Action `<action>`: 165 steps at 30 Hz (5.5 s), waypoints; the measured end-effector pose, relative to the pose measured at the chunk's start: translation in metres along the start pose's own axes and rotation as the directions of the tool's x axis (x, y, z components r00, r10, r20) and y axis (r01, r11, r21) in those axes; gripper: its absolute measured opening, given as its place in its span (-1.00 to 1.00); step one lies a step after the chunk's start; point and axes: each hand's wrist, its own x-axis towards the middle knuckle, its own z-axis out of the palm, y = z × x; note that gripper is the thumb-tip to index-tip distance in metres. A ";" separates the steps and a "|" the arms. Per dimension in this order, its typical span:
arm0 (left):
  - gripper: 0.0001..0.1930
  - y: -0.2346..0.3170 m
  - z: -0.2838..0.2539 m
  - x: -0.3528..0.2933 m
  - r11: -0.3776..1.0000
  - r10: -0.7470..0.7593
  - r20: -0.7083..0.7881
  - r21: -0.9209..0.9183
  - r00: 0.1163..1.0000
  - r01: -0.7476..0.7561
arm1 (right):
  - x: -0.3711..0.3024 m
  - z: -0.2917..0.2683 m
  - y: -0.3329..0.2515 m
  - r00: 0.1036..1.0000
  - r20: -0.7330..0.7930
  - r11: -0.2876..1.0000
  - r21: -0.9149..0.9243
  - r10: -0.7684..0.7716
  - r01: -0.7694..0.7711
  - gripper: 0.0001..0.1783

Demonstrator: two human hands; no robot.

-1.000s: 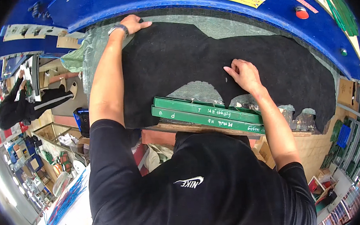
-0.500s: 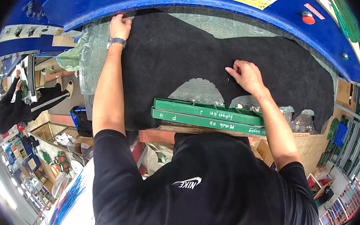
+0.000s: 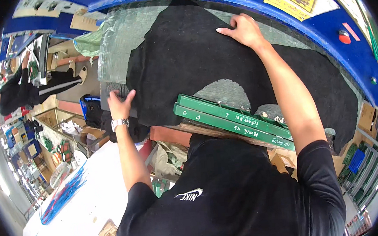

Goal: The person uses a green plastic template to mark and cut shapes from a large piece of black fabric on a cutting table. They then bundle the cut pieces with rubber bands and place them into a cardboard box. The person also handles a large roll of black fabric, spreading it out on a table.

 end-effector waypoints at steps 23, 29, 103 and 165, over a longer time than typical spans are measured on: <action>-0.63 -0.019 0.016 -0.031 0.835 0.015 0.295 -0.529 0.955 0.151 | -0.045 -0.007 -0.006 0.934 -0.357 0.965 0.248 0.010 0.085 -0.76; -0.63 -0.021 0.020 -0.025 0.846 0.022 0.309 -0.513 0.951 0.148 | -0.207 -0.067 -0.009 0.951 0.308 0.904 0.398 0.026 -0.153 -0.75; -0.60 0.148 0.008 -0.166 0.848 0.452 0.013 -0.318 0.892 -0.425 | -0.263 -0.069 0.126 0.932 -0.092 0.916 -0.243 -0.350 0.320 -0.61; -0.28 0.073 0.027 -0.005 0.672 0.614 -0.050 -0.490 0.788 -0.555 | -0.155 -0.087 -0.066 0.853 0.482 0.937 -0.161 -0.200 0.310 -0.01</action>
